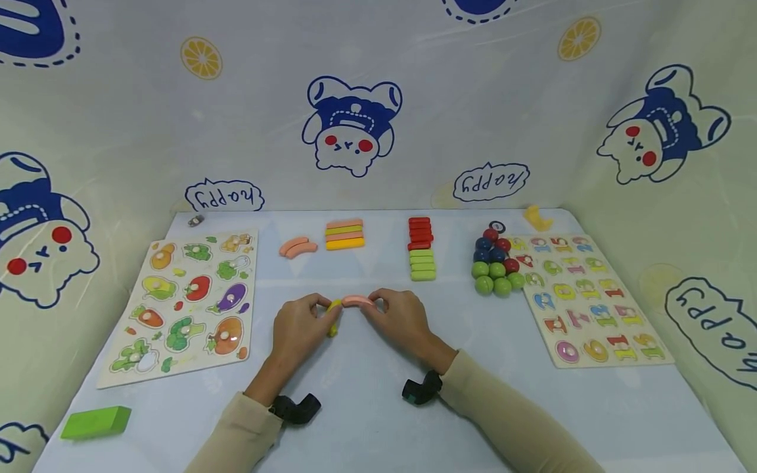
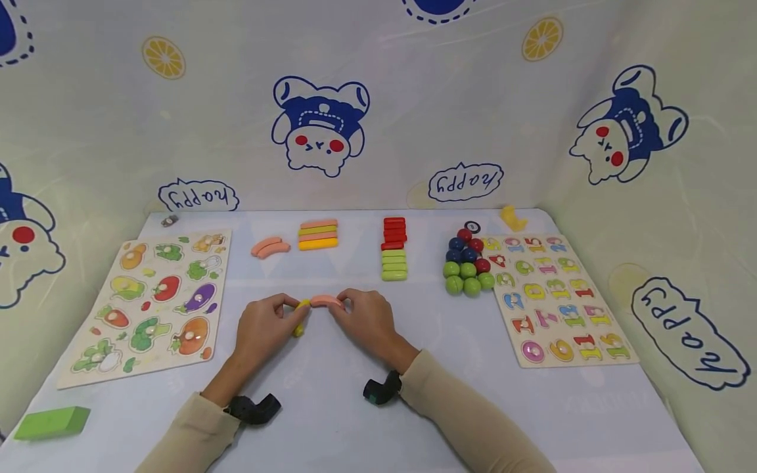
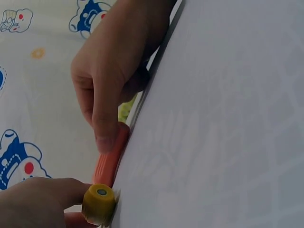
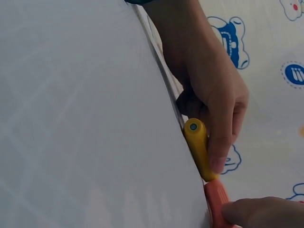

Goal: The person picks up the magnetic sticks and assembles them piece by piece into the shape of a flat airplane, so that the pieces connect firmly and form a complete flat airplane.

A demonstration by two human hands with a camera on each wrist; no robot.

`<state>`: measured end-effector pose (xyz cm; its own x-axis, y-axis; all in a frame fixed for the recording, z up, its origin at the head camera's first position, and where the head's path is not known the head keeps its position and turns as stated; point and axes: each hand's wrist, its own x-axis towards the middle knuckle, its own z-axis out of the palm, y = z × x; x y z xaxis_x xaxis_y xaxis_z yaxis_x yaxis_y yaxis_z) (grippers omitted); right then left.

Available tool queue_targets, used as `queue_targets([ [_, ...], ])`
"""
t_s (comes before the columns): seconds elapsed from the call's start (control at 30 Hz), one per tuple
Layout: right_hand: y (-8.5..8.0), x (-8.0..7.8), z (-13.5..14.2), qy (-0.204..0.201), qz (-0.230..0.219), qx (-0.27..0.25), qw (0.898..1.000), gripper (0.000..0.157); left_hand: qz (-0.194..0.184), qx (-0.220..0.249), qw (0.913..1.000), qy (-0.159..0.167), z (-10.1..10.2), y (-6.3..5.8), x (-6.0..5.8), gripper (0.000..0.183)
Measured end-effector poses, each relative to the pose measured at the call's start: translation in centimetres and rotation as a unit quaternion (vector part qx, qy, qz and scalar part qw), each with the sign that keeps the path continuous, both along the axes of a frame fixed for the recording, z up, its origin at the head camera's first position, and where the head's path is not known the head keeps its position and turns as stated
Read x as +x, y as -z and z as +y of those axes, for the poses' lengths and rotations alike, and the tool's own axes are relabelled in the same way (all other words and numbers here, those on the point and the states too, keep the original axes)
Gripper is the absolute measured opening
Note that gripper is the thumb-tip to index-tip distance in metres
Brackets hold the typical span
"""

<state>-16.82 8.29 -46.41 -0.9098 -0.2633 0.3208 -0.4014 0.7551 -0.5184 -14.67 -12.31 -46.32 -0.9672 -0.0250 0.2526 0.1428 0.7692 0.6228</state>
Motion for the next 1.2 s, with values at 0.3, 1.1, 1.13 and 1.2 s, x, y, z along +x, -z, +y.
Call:
queue_targets([
  [0.3,0.2,0.0,0.2,-0.029,0.018,-0.003,0.999,0.03,0.02,0.01,0.9997,-0.005,-0.2,0.0,-0.1,0.028],
  [1.1,0.3,1.3,-0.4,-0.073,0.048,0.038,0.995,0.05,0.07,0.006,0.9975,-0.002,0.3,0.7,-0.2,0.025],
  [1.13,0.3,1.3,-0.5,-0.074,0.057,0.043,0.995,0.05,0.071,0.006,0.9975,-0.001,0.2,0.8,-0.2,0.026],
  [1.2,0.4,1.4,-0.7,-0.071,0.071,0.047,0.994,0.045,0.072,0.003,0.9974,-0.002,0.1,0.8,-0.2,0.027],
])
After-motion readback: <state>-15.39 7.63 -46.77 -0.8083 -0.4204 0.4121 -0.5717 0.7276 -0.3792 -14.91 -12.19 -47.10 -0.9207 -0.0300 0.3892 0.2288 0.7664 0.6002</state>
